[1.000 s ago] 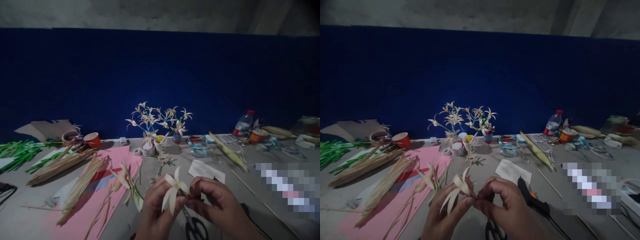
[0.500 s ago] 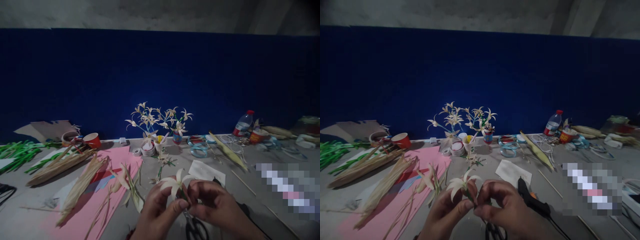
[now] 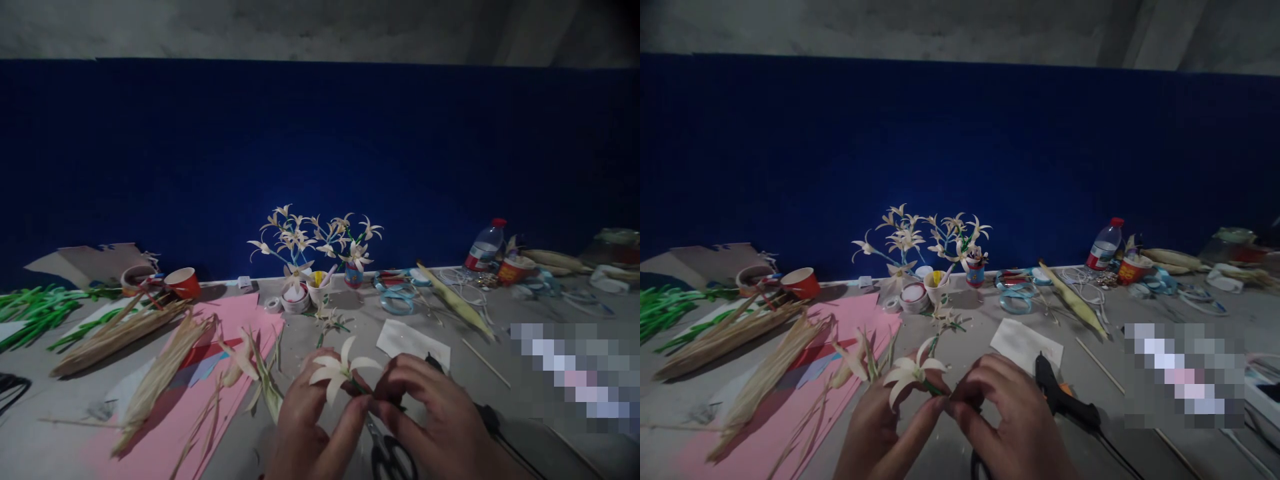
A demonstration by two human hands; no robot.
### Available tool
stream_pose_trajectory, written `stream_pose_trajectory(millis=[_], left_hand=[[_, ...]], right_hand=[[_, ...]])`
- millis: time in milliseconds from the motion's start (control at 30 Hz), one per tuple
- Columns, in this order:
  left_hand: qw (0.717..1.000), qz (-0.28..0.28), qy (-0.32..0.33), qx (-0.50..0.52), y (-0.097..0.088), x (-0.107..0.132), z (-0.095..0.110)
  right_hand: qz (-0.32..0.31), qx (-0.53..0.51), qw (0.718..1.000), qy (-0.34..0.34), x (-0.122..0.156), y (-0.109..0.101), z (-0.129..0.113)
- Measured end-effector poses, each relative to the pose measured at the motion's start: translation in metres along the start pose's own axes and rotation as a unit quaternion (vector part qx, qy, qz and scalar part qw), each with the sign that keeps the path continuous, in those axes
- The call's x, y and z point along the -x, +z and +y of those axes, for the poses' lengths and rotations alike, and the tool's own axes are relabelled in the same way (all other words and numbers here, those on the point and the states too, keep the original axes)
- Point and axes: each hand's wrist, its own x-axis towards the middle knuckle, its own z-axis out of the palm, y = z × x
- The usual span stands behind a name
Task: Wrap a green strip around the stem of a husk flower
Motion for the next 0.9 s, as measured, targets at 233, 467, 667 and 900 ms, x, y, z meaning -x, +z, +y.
stream_pose_trajectory(millis=[233, 467, 667, 900], left_hand=[[0.996, 0.021, 0.073, -0.056, 0.000, 0.004, -0.004], [0.970, 0.000, 0.201, -0.136, -0.005, 0.003, -0.014], [0.972, -0.027, 0.197, -0.125, -0.006, 0.003, -0.014], [0.974, -0.059, 0.196, -0.100, -0.004, 0.000, -0.018]], right_hand=[[0.035, 0.084, 0.995, -0.048, 0.001, 0.006, 0.000], [0.087, 0.144, 0.981, -0.096, 0.004, 0.010, -0.004], [0.077, 0.123, 0.983, -0.116, 0.003, 0.003, -0.008], [0.078, 0.112, 0.984, -0.113, 0.005, 0.003, -0.010]])
